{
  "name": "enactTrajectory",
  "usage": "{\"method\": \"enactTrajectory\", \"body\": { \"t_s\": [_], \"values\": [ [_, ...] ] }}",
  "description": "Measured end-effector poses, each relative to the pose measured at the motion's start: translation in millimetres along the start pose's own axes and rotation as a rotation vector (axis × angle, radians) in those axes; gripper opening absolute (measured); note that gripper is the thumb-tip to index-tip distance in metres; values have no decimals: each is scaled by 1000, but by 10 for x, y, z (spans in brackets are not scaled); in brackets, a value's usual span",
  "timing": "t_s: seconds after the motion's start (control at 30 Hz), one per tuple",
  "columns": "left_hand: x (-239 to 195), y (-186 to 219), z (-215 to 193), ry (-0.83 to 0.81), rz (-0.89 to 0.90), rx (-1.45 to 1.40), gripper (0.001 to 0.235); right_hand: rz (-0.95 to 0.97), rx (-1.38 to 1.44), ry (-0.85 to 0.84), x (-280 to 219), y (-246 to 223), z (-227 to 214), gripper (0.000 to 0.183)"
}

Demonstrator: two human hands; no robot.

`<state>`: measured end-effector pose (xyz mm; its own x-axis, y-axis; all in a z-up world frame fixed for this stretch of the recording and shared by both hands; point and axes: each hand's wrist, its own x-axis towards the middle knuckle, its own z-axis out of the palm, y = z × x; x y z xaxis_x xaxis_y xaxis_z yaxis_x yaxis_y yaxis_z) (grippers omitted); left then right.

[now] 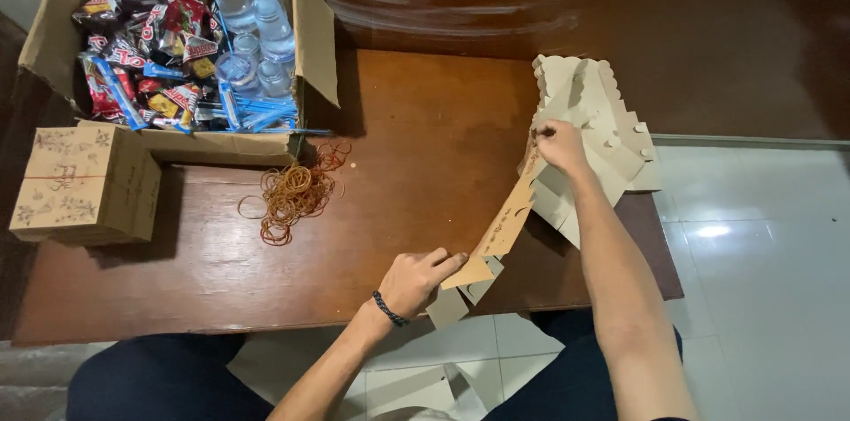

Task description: The person is assembling a cardboard box by folding pre-cut cardboard sheets and interlocking the tabs.

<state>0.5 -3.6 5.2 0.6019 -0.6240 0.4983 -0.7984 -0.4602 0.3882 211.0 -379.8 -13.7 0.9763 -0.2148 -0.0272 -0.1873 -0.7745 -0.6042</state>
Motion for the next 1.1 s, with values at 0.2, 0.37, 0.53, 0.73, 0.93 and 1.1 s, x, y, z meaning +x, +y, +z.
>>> {"method": "enactTrajectory", "body": {
  "t_s": [0.2,0.37,0.53,0.73,0.93,1.1],
  "values": [
    [-45,-33,45,-8,-23,-46,45,12,88,-109,-334,-434,-364,23],
    [-13,5,19,13,-24,-45,45,14,96,-152,-526,-715,-569,26],
    [-45,-22,82,30,-34,-73,46,4,85,-101,-316,-395,-446,27],
    [-364,-183,-13,203,-772,-706,58,192,152,199,-507,173,-312,45],
    [-1405,-920,579,693,-1354,-612,40,842,338,408,-1258,959,-113,89],
    [-1617,-1000,682,1023,-1705,-895,29,889,673,438,-1413,999,-74,77]
  ]
}}
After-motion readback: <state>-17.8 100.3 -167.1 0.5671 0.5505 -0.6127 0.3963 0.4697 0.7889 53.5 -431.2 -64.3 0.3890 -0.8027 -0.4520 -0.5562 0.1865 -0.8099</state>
